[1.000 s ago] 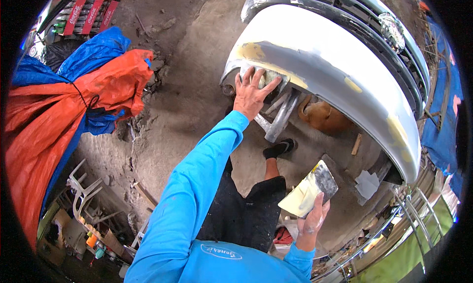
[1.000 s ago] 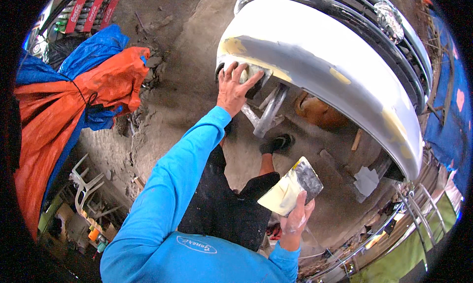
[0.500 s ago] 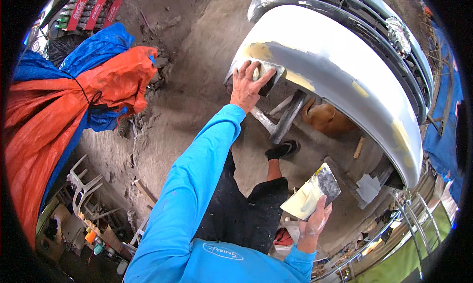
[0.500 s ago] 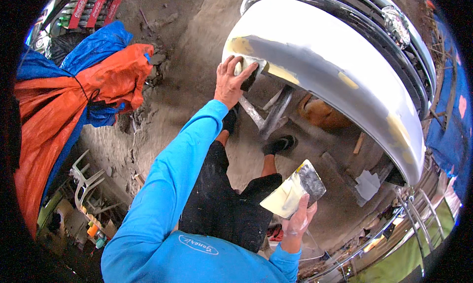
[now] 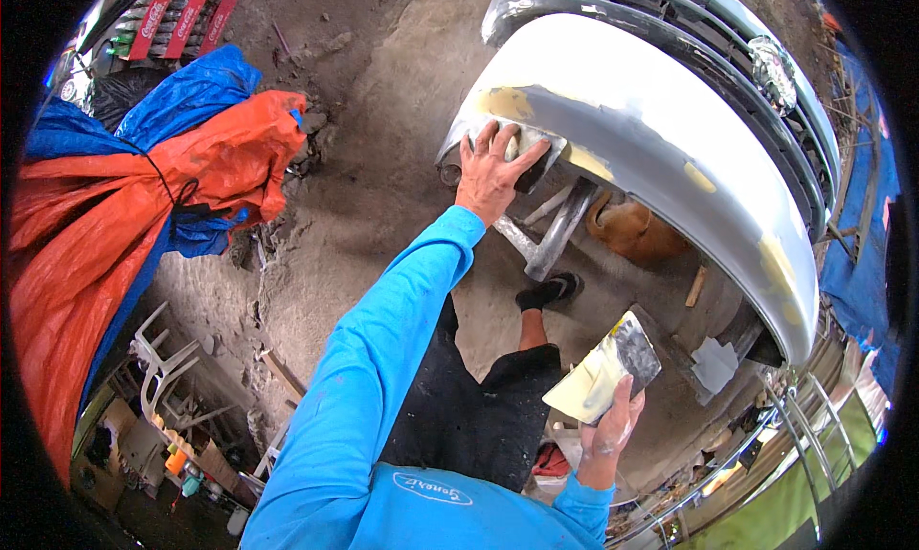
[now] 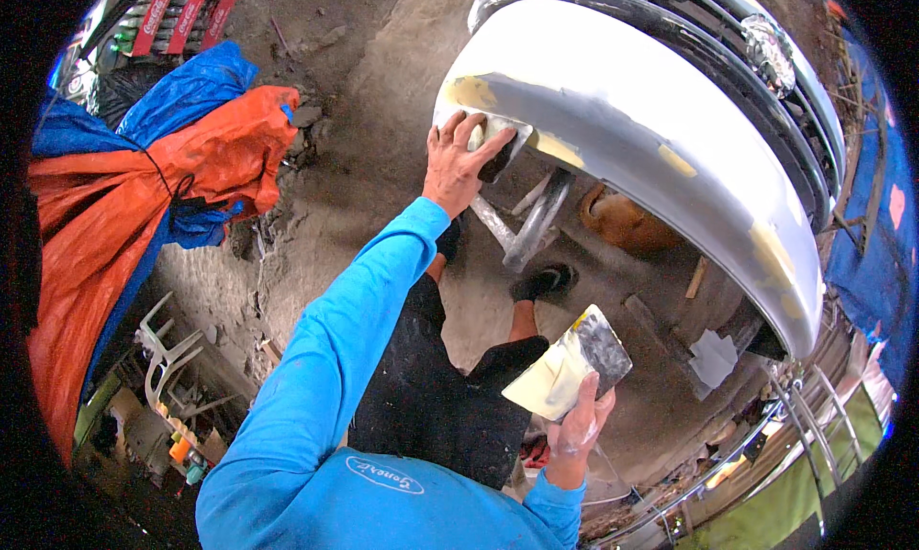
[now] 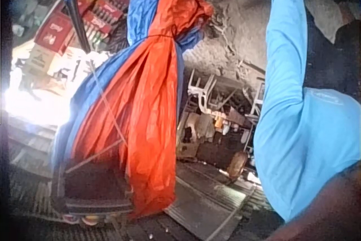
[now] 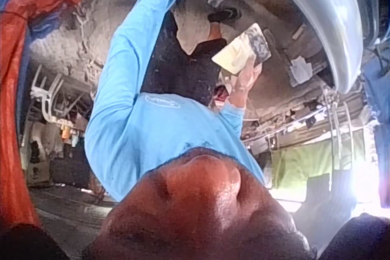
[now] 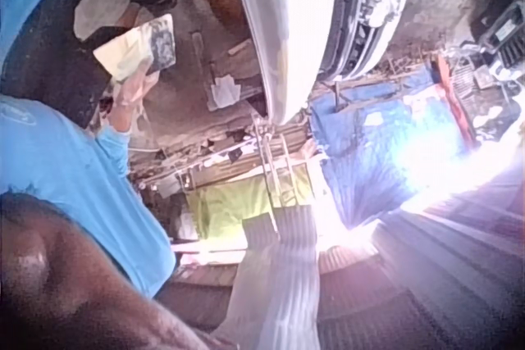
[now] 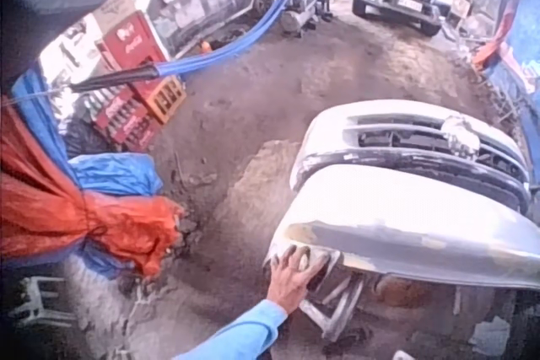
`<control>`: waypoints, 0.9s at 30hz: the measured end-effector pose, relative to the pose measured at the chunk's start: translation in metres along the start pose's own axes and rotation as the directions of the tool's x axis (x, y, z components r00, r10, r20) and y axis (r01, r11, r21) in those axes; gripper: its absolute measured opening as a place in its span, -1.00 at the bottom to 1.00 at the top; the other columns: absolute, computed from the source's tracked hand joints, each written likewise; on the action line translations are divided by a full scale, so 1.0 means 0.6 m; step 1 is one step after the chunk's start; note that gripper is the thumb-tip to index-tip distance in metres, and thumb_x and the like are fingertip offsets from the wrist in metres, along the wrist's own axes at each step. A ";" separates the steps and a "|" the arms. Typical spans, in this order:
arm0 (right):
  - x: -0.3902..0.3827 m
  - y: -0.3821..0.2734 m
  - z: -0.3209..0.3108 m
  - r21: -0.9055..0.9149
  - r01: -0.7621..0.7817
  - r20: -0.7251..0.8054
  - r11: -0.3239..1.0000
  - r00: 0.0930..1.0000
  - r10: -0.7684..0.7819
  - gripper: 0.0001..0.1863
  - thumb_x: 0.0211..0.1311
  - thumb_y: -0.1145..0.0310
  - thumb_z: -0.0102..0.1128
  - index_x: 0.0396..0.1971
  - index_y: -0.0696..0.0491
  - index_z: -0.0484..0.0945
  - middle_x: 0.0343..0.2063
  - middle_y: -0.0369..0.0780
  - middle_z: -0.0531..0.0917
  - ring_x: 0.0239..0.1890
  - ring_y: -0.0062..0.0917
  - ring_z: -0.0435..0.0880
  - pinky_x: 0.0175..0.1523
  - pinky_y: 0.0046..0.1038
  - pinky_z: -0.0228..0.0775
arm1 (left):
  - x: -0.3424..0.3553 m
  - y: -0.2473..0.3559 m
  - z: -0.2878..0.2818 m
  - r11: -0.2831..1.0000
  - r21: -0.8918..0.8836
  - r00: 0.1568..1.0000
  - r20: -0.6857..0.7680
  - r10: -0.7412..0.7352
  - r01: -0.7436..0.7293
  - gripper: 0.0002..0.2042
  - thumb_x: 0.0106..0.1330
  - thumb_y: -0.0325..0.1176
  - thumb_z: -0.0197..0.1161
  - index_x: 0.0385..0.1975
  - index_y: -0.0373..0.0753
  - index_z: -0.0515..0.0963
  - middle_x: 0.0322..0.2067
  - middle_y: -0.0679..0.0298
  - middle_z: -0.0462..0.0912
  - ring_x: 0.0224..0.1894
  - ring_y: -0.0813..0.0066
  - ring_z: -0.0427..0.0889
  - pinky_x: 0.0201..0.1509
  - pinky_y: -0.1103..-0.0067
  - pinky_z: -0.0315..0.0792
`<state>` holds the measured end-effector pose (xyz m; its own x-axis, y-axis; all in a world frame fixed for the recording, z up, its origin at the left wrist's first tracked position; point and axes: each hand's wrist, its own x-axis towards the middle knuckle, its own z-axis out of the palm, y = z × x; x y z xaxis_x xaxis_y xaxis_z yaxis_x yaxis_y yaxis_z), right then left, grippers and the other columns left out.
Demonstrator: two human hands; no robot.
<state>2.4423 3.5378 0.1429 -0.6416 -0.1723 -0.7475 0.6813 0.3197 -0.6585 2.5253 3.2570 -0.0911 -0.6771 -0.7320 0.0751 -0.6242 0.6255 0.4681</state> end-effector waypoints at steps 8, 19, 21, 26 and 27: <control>0.007 0.007 0.001 -0.021 -0.035 -0.054 0.999 0.998 0.033 -0.49 0.49 0.22 0.06 0.29 0.17 0.25 0.12 -0.06 0.54 0.08 -0.27 0.63 0.15 -0.25 0.54 | -0.042 -0.002 -0.016 0.998 0.033 0.995 0.085 0.056 -0.059 -0.20 -0.06 -0.68 0.24 0.23 0.32 0.48 0.17 0.20 0.40 0.30 0.00 0.30 0.28 0.00 0.26; -0.009 0.006 0.005 0.026 0.015 0.021 1.000 1.000 -0.015 -0.53 0.49 0.23 0.06 0.25 0.18 0.32 0.10 -0.07 0.58 0.05 -0.28 0.66 0.13 -0.26 0.55 | -0.011 -0.098 -0.054 0.992 -0.123 0.990 0.139 -0.007 0.025 -0.24 -0.03 -0.66 0.25 0.23 0.26 0.48 0.14 0.14 0.44 0.23 0.06 0.43 0.21 0.17 0.31; -0.012 0.011 0.003 0.014 0.012 -0.004 1.000 1.000 -0.012 -0.53 0.49 0.23 0.06 0.25 0.17 0.31 0.10 -0.07 0.58 0.05 -0.28 0.66 0.14 -0.26 0.55 | -0.004 -0.111 -0.050 0.987 -0.158 0.987 0.161 0.031 -0.006 -0.25 0.00 -0.68 0.24 0.23 0.24 0.48 0.15 0.12 0.44 0.22 0.02 0.43 0.27 0.16 0.33; -0.022 -0.003 -0.030 0.102 0.043 -0.084 0.994 0.996 -0.034 -0.48 0.48 0.17 0.10 0.27 0.14 0.30 0.10 -0.08 0.58 0.06 -0.29 0.66 0.14 -0.24 0.57 | -0.053 -0.079 -0.084 0.974 -0.200 0.748 0.629 0.212 -0.107 -0.28 0.08 -0.64 0.18 0.27 0.27 0.46 0.22 0.05 0.42 0.27 -0.03 0.41 0.27 0.06 0.33; -0.019 -0.003 -0.043 0.113 0.012 -0.064 0.994 0.998 -0.005 -0.55 0.49 0.25 0.07 0.25 0.15 0.33 0.10 -0.09 0.58 0.06 -0.33 0.66 0.14 -0.29 0.56 | -0.085 -0.038 -0.102 0.974 -0.201 0.719 0.661 0.214 -0.104 -0.30 0.09 -0.62 0.21 0.26 0.23 0.47 0.23 0.05 0.41 0.27 -0.06 0.40 0.29 0.06 0.32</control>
<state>2.4393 3.5630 0.1552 -0.6660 -0.1135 -0.7373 0.7091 0.2107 -0.6729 2.5981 3.2636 -0.0516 -0.8779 -0.2141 -0.4283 -0.4589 0.6313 0.6251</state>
